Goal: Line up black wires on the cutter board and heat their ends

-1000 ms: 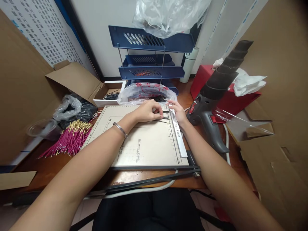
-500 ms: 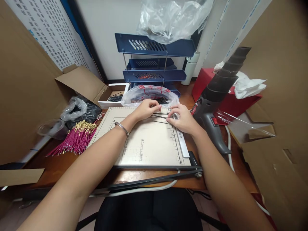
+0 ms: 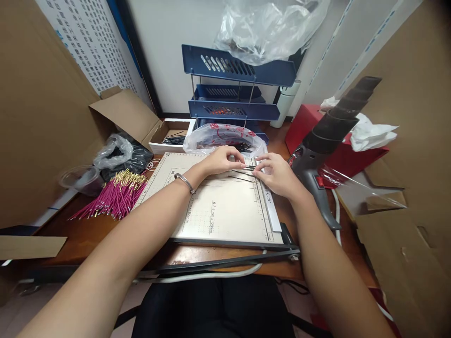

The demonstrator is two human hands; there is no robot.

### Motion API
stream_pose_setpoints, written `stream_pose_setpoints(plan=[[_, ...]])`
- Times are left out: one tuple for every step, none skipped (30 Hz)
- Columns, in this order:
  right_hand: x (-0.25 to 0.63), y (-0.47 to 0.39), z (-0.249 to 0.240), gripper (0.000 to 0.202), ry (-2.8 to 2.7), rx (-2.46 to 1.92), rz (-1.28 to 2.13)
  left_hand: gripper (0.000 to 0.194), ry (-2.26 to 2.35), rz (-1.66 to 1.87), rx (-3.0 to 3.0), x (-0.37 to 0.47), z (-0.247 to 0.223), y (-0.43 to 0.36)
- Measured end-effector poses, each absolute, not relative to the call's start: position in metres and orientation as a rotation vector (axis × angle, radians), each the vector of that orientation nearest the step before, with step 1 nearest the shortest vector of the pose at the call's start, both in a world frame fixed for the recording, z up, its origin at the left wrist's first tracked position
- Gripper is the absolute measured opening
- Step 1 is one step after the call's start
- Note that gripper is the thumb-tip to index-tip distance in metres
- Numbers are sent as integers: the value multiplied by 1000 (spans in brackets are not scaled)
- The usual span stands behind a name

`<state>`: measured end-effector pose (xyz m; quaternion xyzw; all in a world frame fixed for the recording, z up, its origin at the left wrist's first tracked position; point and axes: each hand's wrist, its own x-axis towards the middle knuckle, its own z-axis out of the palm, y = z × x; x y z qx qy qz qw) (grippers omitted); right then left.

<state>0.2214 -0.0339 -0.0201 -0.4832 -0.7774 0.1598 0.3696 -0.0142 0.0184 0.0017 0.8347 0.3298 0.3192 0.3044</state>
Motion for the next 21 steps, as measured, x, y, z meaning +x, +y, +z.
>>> stream_pose_setpoints(plan=[[221,-34,-20,12,-2000,-1254,412,21,874,826,2215,-14,1,19],[220,-35,-20,10,-2005,-1265,415,20,883,815,2211,-14,1,19],[219,-36,-21,9,-2012,-1270,417,20,895,813,2201,-14,0,20],[218,-36,-21,9,-2021,-1267,418,20,906,817,2187,-14,-1,21],[217,-37,-22,8,-2031,-1256,417,21,912,825,2172,-14,-2,22],[216,-37,-22,8,-2044,-1240,416,22,910,833,2160,-14,-2,23],[215,-37,-22,8,-2056,-1223,416,24,903,844,2150,-15,-3,24],[215,-37,-22,10,-2066,-1207,419,25,896,854,2141,-15,-4,24],[215,-36,-22,10,-2067,-1196,424,26,890,865,2131,-15,-4,25],[215,-36,-21,11,-2058,-1189,430,28,888,879,2116,-16,-5,26],[215,-36,-20,11,-2038,-1186,434,31,887,894,2097,-16,-5,26],[215,-35,-19,12,-2007,-1185,434,35,884,908,2072,-17,-5,26],[215,-36,-18,13,-1965,-1185,427,39,875,921,2043,-17,-5,25],[214,-36,-17,13,-1918,-1187,416,42,864,929,2008,-17,-5,25],[212,-36,-17,14,-1874,-1199,408,43,853,933,1971,-16,-5,25],[211,-37,-16,14,-1838,-1223,406,44,846,932,1938,-16,-5,24],[209,-38,-16,15,-1811,-1256,412,43,845,928,1912,-16,-5,24],[207,-38,-17,17,-1791,-1291,423,42,853,926,1897,-15,-4,23],[205,-39,-18,18,-1776,-1319,436,41,866,925,1889,-15,-3,22],[204,-39,-18,19,-1763,-1333,448,41,877,925,1886,-15,-3,22],[203,-38,-19,20,-1751,-1333,458,41,882,925,1885,-14,-2,21]])
